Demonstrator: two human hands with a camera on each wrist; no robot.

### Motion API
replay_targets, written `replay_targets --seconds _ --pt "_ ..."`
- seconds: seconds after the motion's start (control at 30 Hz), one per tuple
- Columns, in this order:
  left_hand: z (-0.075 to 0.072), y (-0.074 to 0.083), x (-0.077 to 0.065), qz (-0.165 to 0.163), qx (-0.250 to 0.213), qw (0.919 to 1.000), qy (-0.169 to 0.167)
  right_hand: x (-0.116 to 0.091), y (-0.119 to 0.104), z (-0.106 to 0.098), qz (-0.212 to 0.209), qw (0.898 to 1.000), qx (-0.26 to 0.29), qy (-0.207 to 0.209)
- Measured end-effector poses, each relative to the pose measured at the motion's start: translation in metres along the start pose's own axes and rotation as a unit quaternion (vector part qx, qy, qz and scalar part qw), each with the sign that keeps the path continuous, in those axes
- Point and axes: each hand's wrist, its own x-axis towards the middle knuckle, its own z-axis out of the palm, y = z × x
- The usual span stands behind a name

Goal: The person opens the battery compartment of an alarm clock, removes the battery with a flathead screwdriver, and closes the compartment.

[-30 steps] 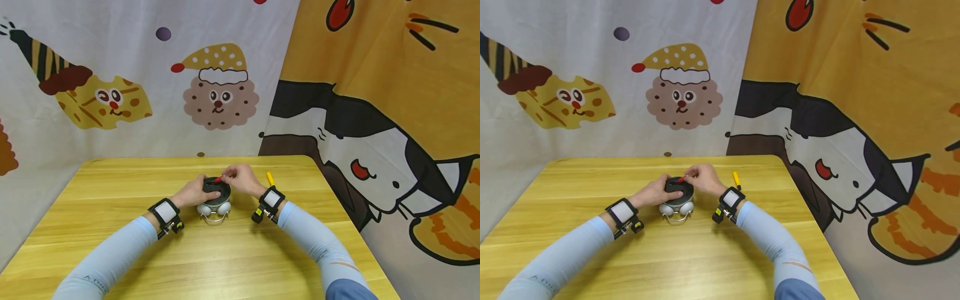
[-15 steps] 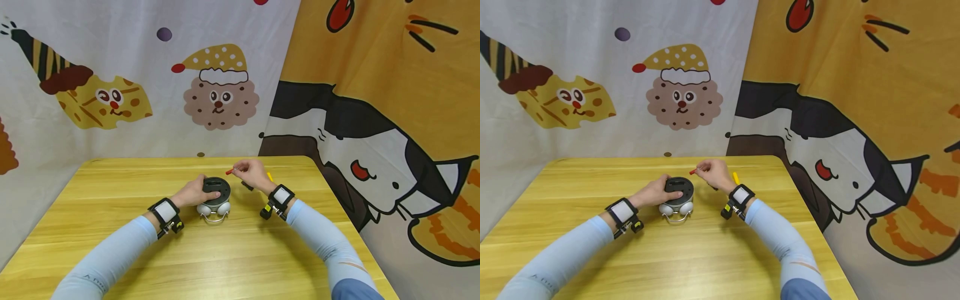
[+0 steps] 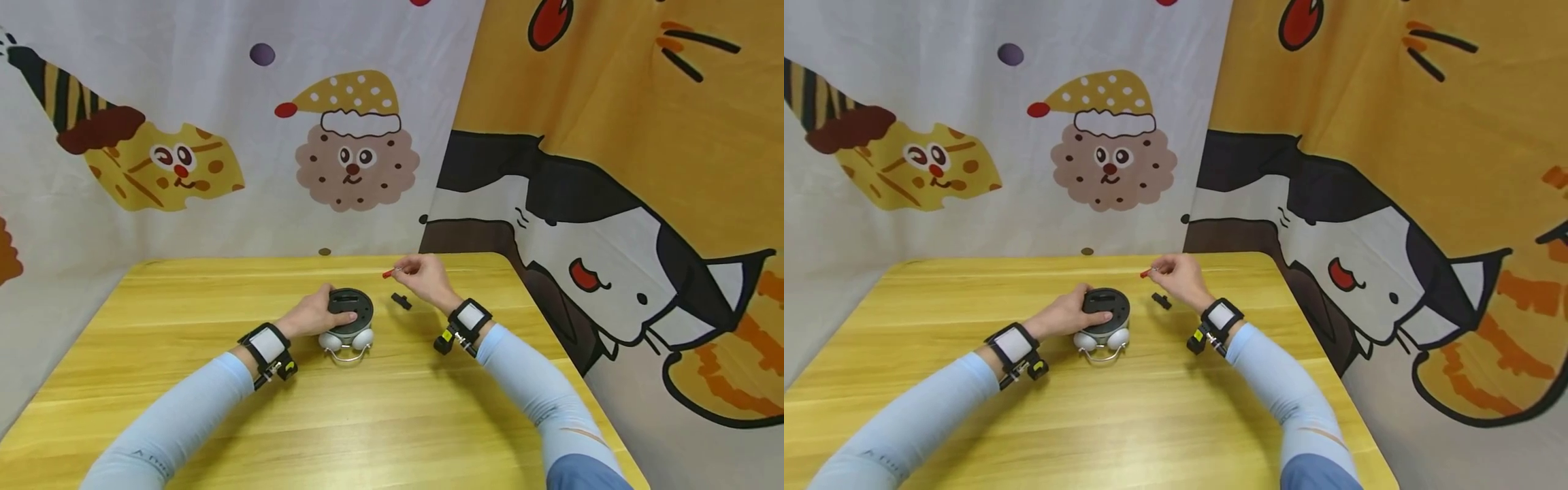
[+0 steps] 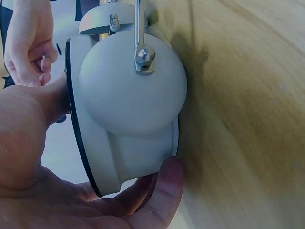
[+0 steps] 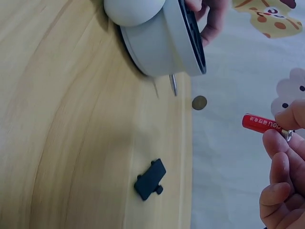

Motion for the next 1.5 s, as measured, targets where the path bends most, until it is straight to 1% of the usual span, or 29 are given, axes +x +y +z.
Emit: replay_targets --seconds 0.2,0.5,0.57,0.77,0.93,1.37,1.5 --pt "-0.006 -0.001 -0.003 0.006 0.014 0.9999 0.003 -0.001 0.006 -0.005 0.013 1.0 0.0 -0.004" --pt "-0.004 -0.003 -0.002 0.008 0.009 0.9999 0.003 -0.011 0.02 -0.018 0.031 0.999 -0.023 0.0" --pt "-0.004 -0.003 -0.002 0.006 0.007 1.0 0.003 -0.012 0.023 -0.022 0.039 0.999 -0.02 0.003" --pt "-0.003 -0.003 -0.001 0.009 0.002 0.9999 0.002 -0.014 0.038 -0.034 0.042 0.999 -0.023 0.025" --pt "-0.002 -0.001 -0.003 0.008 0.0 1.0 0.003 -0.018 0.05 -0.041 0.054 0.997 -0.042 0.042" --pt "0.0 0.001 -0.003 0.005 0.0 1.0 0.002 -0.031 0.071 -0.053 0.081 0.991 -0.075 0.076" --pt "0.001 0.001 -0.002 0.005 0.003 1.0 0.002 -0.034 0.078 -0.058 0.089 0.989 -0.077 0.085"
